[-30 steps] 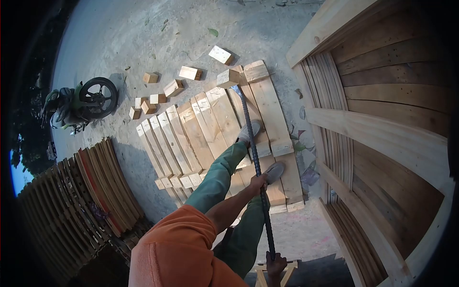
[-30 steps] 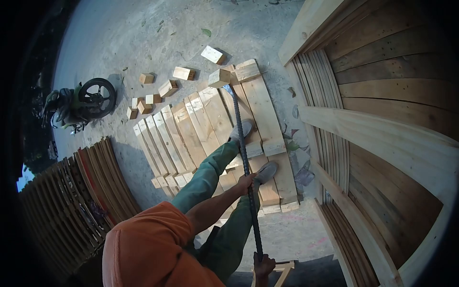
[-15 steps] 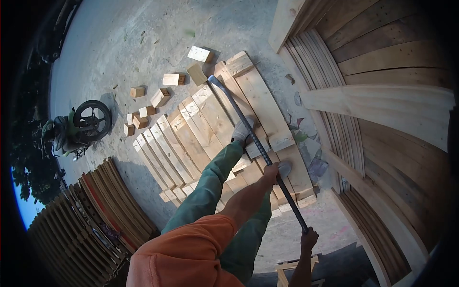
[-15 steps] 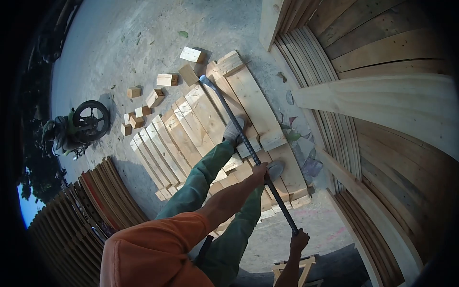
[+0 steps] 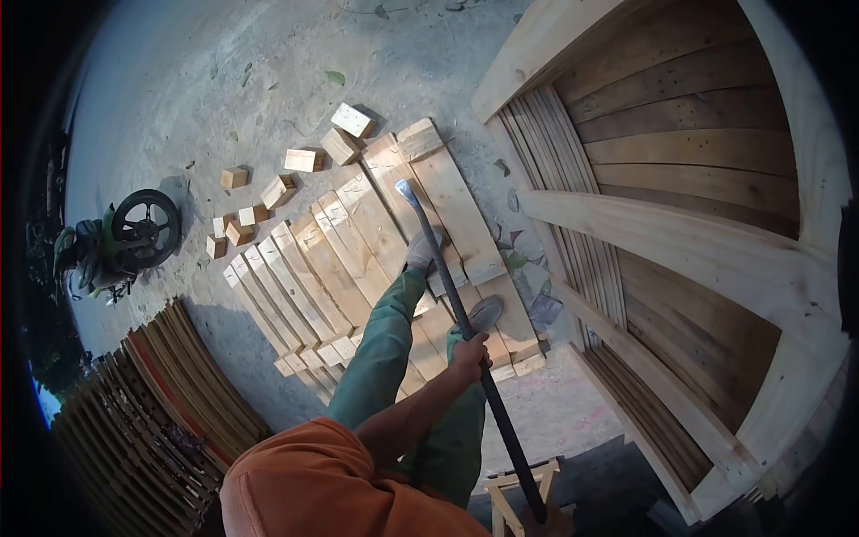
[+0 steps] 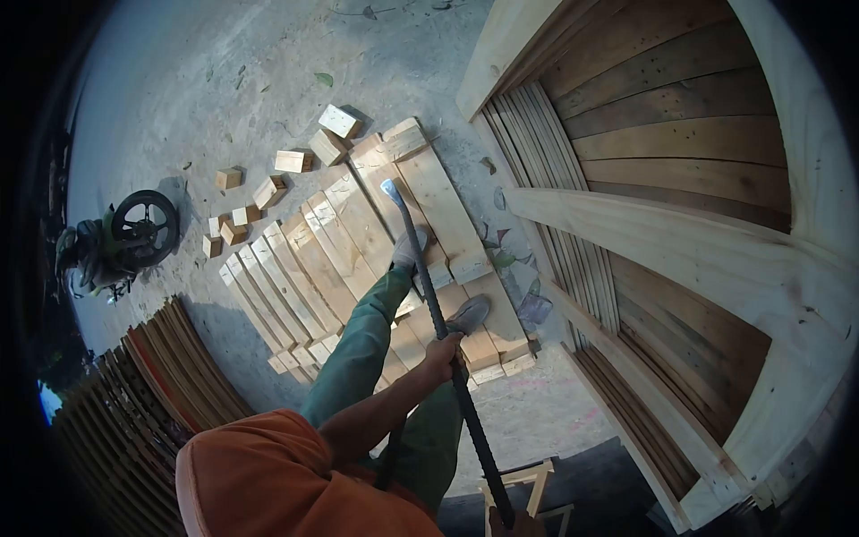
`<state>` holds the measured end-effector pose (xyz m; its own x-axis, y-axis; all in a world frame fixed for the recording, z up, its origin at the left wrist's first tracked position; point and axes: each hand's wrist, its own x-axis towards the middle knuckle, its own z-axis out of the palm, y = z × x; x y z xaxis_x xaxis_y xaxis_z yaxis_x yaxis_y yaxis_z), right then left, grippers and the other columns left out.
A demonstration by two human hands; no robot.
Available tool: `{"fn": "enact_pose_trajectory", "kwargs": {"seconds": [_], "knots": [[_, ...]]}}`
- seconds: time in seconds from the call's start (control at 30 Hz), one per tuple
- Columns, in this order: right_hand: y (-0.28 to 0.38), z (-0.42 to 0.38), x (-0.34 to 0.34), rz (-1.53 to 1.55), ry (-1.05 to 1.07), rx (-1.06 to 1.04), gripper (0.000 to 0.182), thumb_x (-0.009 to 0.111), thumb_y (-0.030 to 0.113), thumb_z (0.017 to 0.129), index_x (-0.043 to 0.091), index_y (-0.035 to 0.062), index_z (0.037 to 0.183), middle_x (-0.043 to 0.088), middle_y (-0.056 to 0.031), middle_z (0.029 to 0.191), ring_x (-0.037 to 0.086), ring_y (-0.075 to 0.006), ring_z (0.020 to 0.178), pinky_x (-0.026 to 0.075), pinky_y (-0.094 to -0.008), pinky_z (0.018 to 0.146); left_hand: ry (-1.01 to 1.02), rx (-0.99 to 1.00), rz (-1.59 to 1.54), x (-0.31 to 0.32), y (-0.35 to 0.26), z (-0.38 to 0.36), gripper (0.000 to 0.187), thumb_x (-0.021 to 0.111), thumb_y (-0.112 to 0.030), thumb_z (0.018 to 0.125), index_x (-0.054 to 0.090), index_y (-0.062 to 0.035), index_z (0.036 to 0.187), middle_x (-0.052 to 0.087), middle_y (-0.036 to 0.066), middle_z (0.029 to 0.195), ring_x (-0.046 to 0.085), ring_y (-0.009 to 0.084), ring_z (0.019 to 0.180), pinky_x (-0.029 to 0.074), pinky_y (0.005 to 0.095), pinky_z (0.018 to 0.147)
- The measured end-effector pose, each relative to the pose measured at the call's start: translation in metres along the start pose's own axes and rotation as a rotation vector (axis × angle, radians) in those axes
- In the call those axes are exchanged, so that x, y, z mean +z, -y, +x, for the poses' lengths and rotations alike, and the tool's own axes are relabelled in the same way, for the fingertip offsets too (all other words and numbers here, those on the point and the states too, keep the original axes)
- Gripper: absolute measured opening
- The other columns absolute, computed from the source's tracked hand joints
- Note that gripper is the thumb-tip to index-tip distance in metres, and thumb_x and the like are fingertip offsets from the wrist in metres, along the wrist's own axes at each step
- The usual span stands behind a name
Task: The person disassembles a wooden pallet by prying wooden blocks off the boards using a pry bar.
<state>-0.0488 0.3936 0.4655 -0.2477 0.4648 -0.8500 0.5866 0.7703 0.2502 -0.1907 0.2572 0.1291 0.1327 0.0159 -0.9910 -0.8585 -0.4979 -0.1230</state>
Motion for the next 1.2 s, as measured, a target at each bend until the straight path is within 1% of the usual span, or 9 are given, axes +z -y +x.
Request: {"fn": "enact_pose_trajectory", "kwargs": {"seconds": [0.23, 0.33, 0.53, 0.67, 0.77, 0.9, 0.97, 1.13, 1.2], "knots": [[0.005, -0.027, -0.034, 0.049, -0.147, 0.122, 0.04, 0.061, 0.05, 0.076, 0.065, 0.0142, 0.094, 0.062, -0.0144, 0.075, 0.06, -0.0323, 0.072, 0.048, -0.0428, 0.061, 0.088, -0.069, 0.037, 0.041, 0.007, -0.005, 0.019, 0.061, -0.015, 0.083, 0.047, -0.0026, 0.079, 0.044, 0.006, 0.054, 0.043, 0.0183, 0.042, 0.041, 0.0335, 0.039], [0.011, -0.027, -0.054, -0.21, -0.238, -0.24, 0.035, 0.059, 0.046, 0.081, 0.063, 0.0149, 0.096, 0.06, -0.0179, 0.071, 0.059, -0.0336, 0.064, 0.048, -0.0436, 0.061, 0.049, -0.036, 0.041, 0.047, -0.022, -0.017, 0.021, 0.062, -0.012, 0.082, 0.044, -0.0031, 0.074, 0.042, 0.006, 0.053, 0.041, 0.0177, 0.039, 0.039, 0.0339, 0.038], [0.124, 0.001, -0.129, -0.04, 0.122, 0.067, 0.042, 0.054, 0.048, 0.083, 0.061, 0.0097, 0.099, 0.062, -0.0207, 0.077, 0.059, -0.04, 0.075, 0.047, -0.0486, 0.067, 0.142, 0.062, 0.017, 0.052, -0.114, -0.002, 0.026, 0.059, -0.02, 0.086, 0.044, -0.0042, 0.071, 0.042, 0.005, 0.055, 0.042, 0.0176, 0.04, 0.04, 0.0336, 0.038], [-0.012, 0.087, 0.004, -0.011, -0.402, -0.175, 0.036, 0.074, 0.038, 0.069, 0.054, 0.0076, 0.066, 0.053, -0.0105, 0.058, 0.054, -0.0327, 0.058, 0.04, -0.0457, 0.053, -0.055, 0.147, 0.143, 0.071, -0.02, 0.031, 0.027, 0.06, -0.021, 0.085, 0.045, -0.002, 0.073, 0.042, 0.004, 0.054, 0.046, 0.018, 0.042, 0.043, 0.0337, 0.037], [-0.044, 0.105, 0.006, 0.015, -0.359, -0.207, 0.038, 0.07, 0.041, 0.073, 0.054, 0.0069, 0.066, 0.054, -0.0126, 0.061, 0.055, -0.0338, 0.06, 0.041, -0.046, 0.054, -0.089, 0.211, 0.12, 0.085, -0.025, 0.04, 0.026, 0.059, -0.022, 0.086, 0.045, -0.0029, 0.076, 0.039, 0.002, 0.053, 0.042, 0.0159, 0.037, 0.04, 0.0324, 0.035], [0.038, 0.045, -0.106, -0.123, -0.536, -0.409, 0.043, 0.06, 0.046, 0.08, 0.053, 0.0056, 0.068, 0.052, -0.0122, 0.057, 0.053, -0.034, 0.05, 0.04, -0.044, 0.046, 0.109, 0.228, -0.062, 0.083, -0.063, 0.009, 0.025, 0.06, -0.021, 0.085, 0.045, -0.0028, 0.075, 0.039, 0.002, 0.052, 0.041, 0.0158, 0.037, 0.039, 0.0323, 0.035], [0.059, 0.025, -0.131, -0.096, 0.039, -0.17, 0.048, 0.051, 0.05, 0.084, 0.06, 0.0063, 0.102, 0.062, -0.0217, 0.081, 0.058, -0.0422, 0.077, 0.046, -0.0498, 0.07, 0.132, 0.236, -0.065, 0.077, -0.072, -0.003, 0.025, 0.06, -0.02, 0.085, 0.046, -0.0025, 0.074, 0.04, 0.003, 0.053, 0.042, 0.0159, 0.037, 0.038, 0.0322, 0.035], [0.088, 0.02, -0.115, 0.073, 0.083, -0.026, 0.045, 0.051, 0.05, 0.084, 0.063, 0.0078, 0.095, 0.064, -0.0171, 0.085, 0.059, -0.04, 0.078, 0.045, -0.0484, 0.072, 0.058, 0.18, 0.138, 0.055, -0.088, -0.003, 0.032, 0.06, -0.025, 0.086, 0.048, -0.0024, 0.065, 0.044, 0.006, 0.052, 0.044, 0.0192, 0.037, 0.037, 0.0345, 0.034], [0.042, 0.039, -0.055, 0.017, -0.349, -0.355, 0.04, 0.062, 0.043, 0.08, 0.053, 0.0055, 0.069, 0.05, -0.0113, 0.052, 0.051, -0.0337, 0.045, 0.039, -0.0432, 0.042, -0.011, 0.149, 0.147, 0.062, -0.083, 0.005, 0.034, 0.06, -0.026, 0.085, 0.05, 0.0001, 0.066, 0.048, 0.009, 0.053, 0.048, 0.0207, 0.037, 0.039, 0.0362, 0.035]]}}
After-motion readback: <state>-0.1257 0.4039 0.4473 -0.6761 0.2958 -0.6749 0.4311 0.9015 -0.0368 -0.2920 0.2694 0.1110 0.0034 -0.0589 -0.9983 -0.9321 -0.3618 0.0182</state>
